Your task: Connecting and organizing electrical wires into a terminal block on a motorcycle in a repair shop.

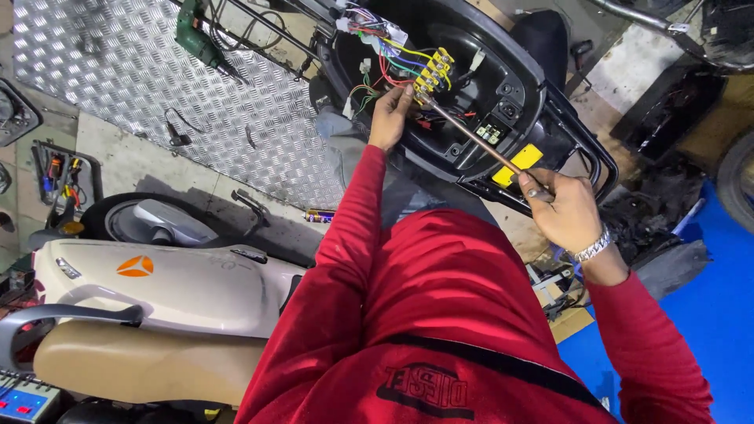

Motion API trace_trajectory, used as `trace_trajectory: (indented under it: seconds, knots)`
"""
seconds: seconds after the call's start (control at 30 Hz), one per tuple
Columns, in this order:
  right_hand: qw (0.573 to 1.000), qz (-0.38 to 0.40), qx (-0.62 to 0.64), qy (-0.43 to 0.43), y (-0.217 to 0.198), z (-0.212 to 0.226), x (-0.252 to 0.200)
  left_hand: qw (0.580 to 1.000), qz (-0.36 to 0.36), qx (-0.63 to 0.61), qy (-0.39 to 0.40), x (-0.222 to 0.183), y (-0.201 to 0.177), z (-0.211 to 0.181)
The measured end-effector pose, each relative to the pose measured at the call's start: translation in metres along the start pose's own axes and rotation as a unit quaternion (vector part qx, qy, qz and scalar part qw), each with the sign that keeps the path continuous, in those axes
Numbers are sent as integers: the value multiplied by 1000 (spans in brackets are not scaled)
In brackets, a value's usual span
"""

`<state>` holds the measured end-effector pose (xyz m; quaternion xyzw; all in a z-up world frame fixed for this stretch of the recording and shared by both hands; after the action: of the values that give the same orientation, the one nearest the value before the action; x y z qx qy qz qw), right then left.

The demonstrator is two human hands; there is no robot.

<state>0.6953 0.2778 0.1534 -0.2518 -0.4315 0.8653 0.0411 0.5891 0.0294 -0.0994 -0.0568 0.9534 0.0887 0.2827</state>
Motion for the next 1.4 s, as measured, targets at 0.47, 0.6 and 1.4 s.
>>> trace_trajectory:
  seconds: [0.47, 0.6, 1.4]
  knots:
    - [775, 30, -415, -476, 7, 90, 7, 995, 42, 76, 47, 1, 1, 7]
    - [694, -2, -436, -573, 10, 118, -14, 995, 44, 77, 47, 1, 0, 3]
    - [891, -228, 272, -282, 38, 71, 31, 999, -32, -20, -20, 1, -5, 16]
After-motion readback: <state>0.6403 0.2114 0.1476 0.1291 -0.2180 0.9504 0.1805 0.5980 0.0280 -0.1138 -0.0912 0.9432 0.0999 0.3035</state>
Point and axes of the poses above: each hand's wrist, its own x-axis towards the middle knuckle, its own y-axis out of the palm, z = x × y, the point moved 9 cm from there along x, towards the middle knuckle, and after that the axes turned 12 degrees about -z, right-handed, at the moved point
